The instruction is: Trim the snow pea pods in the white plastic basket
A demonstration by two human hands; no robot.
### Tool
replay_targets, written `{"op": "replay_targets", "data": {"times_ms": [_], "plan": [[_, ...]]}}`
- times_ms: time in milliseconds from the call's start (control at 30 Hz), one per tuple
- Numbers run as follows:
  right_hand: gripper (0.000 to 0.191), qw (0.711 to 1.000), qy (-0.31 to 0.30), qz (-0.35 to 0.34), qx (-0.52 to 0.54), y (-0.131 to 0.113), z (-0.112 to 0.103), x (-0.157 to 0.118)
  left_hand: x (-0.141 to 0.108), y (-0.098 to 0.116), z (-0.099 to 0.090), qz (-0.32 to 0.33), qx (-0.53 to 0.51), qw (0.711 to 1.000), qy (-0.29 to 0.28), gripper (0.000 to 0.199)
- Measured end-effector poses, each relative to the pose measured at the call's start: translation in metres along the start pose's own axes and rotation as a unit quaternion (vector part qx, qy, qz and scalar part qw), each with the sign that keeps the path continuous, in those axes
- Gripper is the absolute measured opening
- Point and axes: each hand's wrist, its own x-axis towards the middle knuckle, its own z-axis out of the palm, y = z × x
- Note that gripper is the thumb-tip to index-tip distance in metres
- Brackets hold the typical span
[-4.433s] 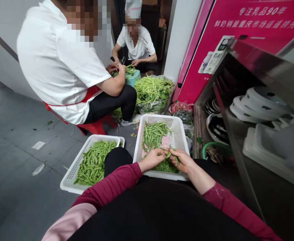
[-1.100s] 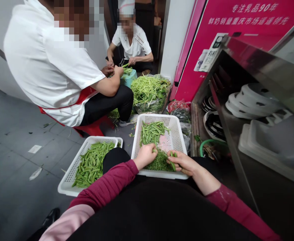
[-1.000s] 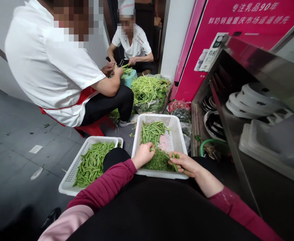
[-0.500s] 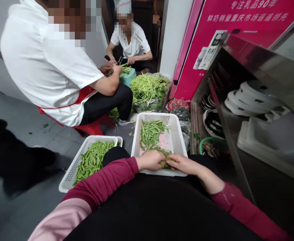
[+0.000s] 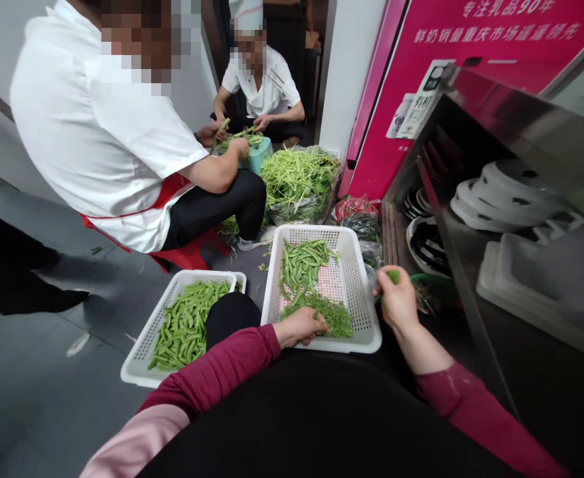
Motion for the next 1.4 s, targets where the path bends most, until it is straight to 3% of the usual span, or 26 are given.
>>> {"op": "replay_targets", "data": {"times_ms": [33,100,167,333,467,533,700,833,933,1033,1167,1233,1300,1400], "plan": [[0.02,0.995,-0.09,0.01,-0.046,0.0,0.0,-0.003,0.001,0.0,-0.001,0.001,0.001,1.0,-0.004,0.019],[0.018,0.954,-0.266,0.025,-0.135,0.002,0.008,-0.017,0.004,0.001,-0.001,0.013,-0.004,1.0,-0.025,0.021],[0.014,0.921,-0.34,0.025,-0.188,0.006,0.02,-0.033,0.008,0.002,-0.001,0.018,0.005,0.999,-0.04,0.022],[0.015,0.942,-0.28,0.03,-0.182,0.015,0.03,-0.042,0.011,-0.003,-0.003,0.055,0.023,0.998,-0.036,0.022],[0.023,0.95,-0.253,0.139,-0.117,0.013,0.018,-0.031,0.0,-0.004,-0.008,0.132,0.146,0.98,0.007,0.021],[0.026,0.946,-0.259,0.179,-0.069,0.011,0.016,-0.028,-0.007,-0.001,-0.01,0.187,0.247,0.95,0.028,0.021],[0.03,0.946,-0.241,0.215,-0.008,0.01,0.019,-0.029,-0.015,0.008,-0.007,0.306,0.461,0.829,0.079,0.023],[0.03,0.943,-0.244,0.225,-0.01,0.012,0.025,-0.036,-0.019,0.009,-0.002,0.308,0.519,0.793,0.082,0.025],[0.028,0.943,-0.244,0.223,-0.03,0.01,0.03,-0.044,-0.02,0.009,0.006,0.301,0.538,0.782,0.094,0.02],[0.026,0.932,-0.28,0.228,-0.043,0.005,0.032,-0.05,-0.017,0.008,0.009,0.293,0.528,0.79,0.107,0.016],[0.028,0.902,-0.341,0.264,0.004,-0.003,0.023,-0.048,-0.01,0.009,-0.015,0.229,0.46,0.82,0.251,0.023],[0.029,0.893,-0.353,0.278,0.029,-0.005,0.017,-0.046,-0.008,0.009,-0.031,0.191,0.443,0.824,0.296,0.026],[0.03,0.889,-0.356,0.286,0.041,-0.004,0.012,-0.045,-0.009,0.008,-0.039,0.182,0.458,0.82,0.29,0.026],[0.03,0.888,-0.354,0.292,0.039,-0.001,0.01,-0.046,-0.016,0.008,-0.031,0.223,0.5,0.797,0.255,0.033]]}}
